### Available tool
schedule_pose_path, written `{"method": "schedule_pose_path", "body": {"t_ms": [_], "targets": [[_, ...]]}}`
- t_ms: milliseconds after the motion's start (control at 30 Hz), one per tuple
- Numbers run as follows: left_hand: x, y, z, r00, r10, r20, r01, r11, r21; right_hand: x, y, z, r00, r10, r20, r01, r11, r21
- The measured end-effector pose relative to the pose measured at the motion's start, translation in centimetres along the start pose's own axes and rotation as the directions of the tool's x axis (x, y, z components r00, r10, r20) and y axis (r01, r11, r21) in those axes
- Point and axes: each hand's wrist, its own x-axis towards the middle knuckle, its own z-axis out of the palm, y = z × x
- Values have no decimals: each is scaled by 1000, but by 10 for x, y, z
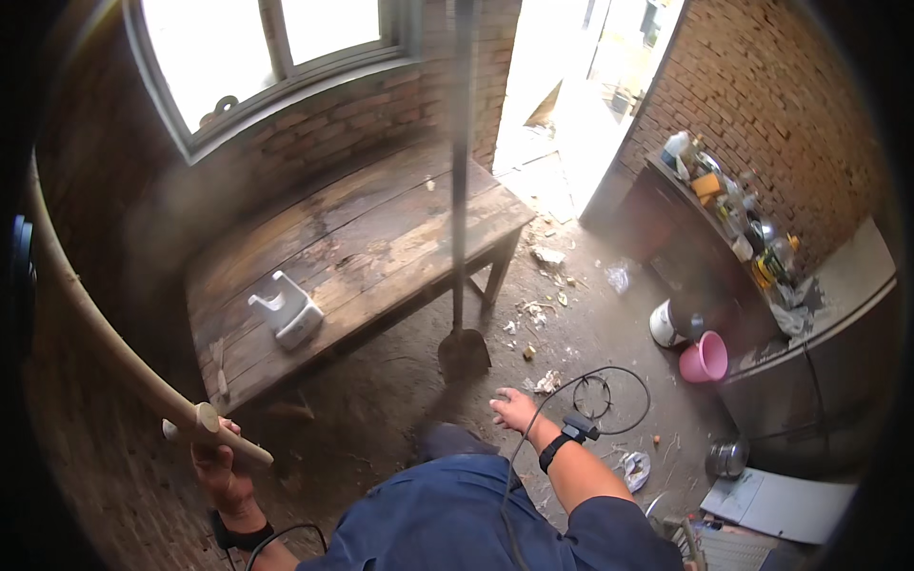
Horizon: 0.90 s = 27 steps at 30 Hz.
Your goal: Clearing debris with a shovel and metal bar, moving buckets, and using a small tool to repair a portable stove burner unit.
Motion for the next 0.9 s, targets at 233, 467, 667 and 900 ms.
{"method": "schedule_pose_path", "body": {"t_ms": [233,467,667,900], "targets": [[-24,-11,128,912,-22,409,7,999,39,-37,28,-72,995,-70,-65,80,984,158],[-65,-78,317,678,-458,574,404,886,230,-81,75,-194,976,-138,-167,182,941,286],[-95,-155,465,389,-557,734,492,799,346,-118,95,-296,850,-275,-450,418,871,257],[-96,-262,576,165,-696,698,748,550,372,-123,9,-333,809,-384,-445,494,854,161]]}}
